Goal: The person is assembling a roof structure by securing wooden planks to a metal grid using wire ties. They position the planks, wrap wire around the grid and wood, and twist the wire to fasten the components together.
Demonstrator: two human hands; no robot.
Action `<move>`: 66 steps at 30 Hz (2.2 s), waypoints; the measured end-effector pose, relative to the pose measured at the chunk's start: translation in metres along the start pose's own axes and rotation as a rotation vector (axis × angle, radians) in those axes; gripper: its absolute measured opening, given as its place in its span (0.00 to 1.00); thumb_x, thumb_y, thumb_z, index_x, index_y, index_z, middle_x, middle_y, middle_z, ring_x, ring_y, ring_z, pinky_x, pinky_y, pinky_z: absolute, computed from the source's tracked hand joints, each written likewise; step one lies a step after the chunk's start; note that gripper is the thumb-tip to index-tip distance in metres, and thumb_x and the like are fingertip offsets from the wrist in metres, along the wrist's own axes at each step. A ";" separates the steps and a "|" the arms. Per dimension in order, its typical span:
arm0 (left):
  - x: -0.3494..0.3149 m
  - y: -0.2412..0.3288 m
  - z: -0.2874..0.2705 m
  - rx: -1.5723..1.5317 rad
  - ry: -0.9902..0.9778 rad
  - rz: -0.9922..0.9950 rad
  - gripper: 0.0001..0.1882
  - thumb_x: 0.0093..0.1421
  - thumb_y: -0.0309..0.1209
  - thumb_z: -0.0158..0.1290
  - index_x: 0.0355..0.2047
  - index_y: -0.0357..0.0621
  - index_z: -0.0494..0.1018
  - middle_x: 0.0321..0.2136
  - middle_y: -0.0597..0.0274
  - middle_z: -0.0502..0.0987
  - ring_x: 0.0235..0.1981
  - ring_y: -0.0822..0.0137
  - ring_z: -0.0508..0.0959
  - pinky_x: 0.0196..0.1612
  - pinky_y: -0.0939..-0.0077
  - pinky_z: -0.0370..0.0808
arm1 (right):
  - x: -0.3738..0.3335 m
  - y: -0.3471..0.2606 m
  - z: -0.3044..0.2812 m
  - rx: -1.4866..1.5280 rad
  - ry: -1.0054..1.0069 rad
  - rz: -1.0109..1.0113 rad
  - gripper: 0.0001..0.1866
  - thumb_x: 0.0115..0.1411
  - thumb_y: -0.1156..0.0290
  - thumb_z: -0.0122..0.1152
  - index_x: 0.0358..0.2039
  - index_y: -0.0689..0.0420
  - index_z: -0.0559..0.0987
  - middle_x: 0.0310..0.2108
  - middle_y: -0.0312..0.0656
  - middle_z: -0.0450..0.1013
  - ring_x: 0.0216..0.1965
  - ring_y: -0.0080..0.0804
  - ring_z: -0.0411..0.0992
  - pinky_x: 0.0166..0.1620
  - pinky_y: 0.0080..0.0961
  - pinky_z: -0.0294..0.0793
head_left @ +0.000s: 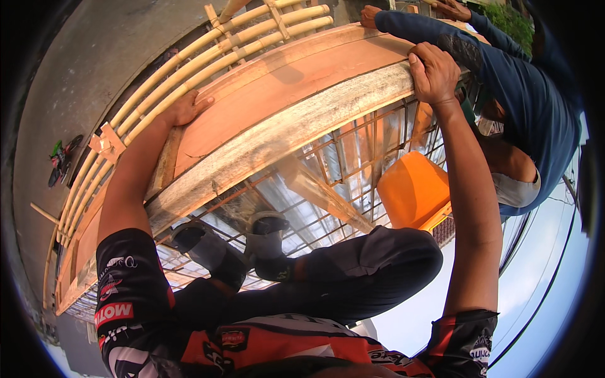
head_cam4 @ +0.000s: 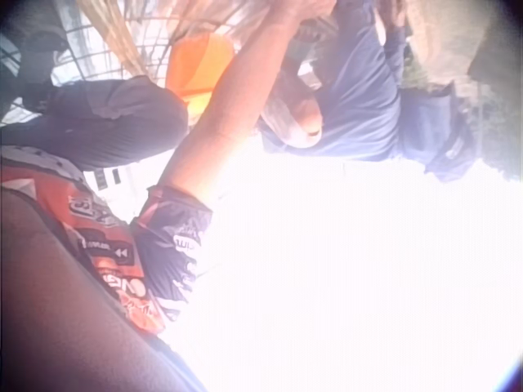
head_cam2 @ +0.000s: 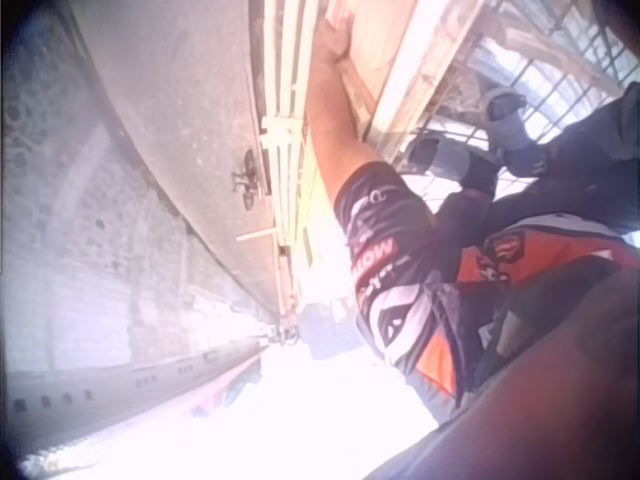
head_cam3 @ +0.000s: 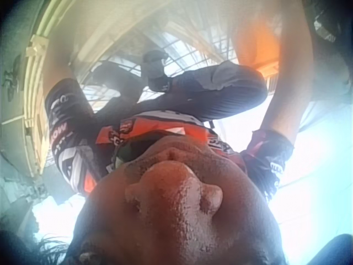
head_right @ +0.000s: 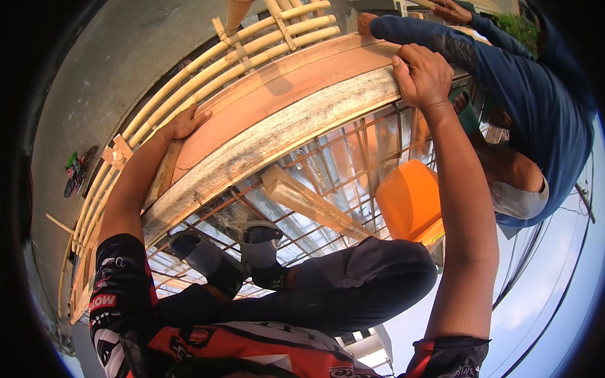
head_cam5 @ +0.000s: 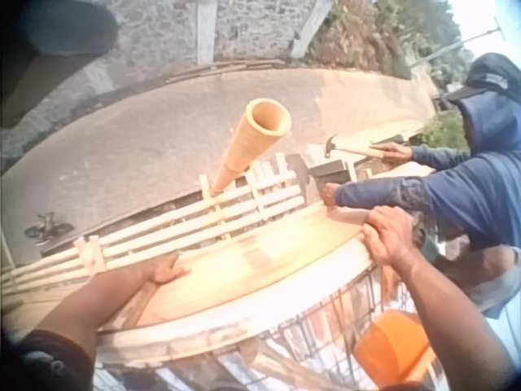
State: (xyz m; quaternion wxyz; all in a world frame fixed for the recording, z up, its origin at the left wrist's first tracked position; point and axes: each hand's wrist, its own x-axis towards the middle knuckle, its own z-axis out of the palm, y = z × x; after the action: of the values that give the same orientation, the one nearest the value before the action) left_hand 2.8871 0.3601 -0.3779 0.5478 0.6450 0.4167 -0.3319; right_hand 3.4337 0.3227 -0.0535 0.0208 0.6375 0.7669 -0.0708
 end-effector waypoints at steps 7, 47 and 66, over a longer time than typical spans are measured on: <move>-0.004 0.004 -0.002 -0.006 -0.010 -0.008 0.59 0.69 0.76 0.45 0.77 0.31 0.60 0.73 0.32 0.68 0.76 0.43 0.67 0.79 0.54 0.60 | 0.001 -0.001 -0.001 0.008 0.014 -0.007 0.14 0.69 0.58 0.59 0.31 0.52 0.80 0.28 0.39 0.75 0.33 0.45 0.77 0.38 0.41 0.73; -0.005 0.010 -0.006 0.002 -0.069 0.010 0.62 0.70 0.78 0.41 0.80 0.30 0.52 0.76 0.32 0.61 0.79 0.44 0.62 0.81 0.57 0.57 | -0.003 -0.002 0.001 0.008 0.054 -0.010 0.13 0.70 0.60 0.58 0.31 0.53 0.79 0.27 0.40 0.73 0.32 0.47 0.76 0.38 0.41 0.74; -0.012 0.012 -0.001 -0.002 0.032 0.021 0.53 0.72 0.74 0.43 0.70 0.32 0.69 0.66 0.32 0.75 0.71 0.44 0.73 0.76 0.52 0.64 | -0.002 -0.001 0.003 0.003 0.051 -0.016 0.12 0.69 0.60 0.58 0.31 0.52 0.79 0.27 0.39 0.74 0.32 0.45 0.77 0.38 0.40 0.75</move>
State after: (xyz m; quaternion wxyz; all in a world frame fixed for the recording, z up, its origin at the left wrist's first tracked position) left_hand 2.8929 0.3586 -0.3617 0.5452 0.6539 0.4192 -0.3153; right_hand 3.4325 0.3200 -0.0559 -0.0003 0.6329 0.7722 -0.0560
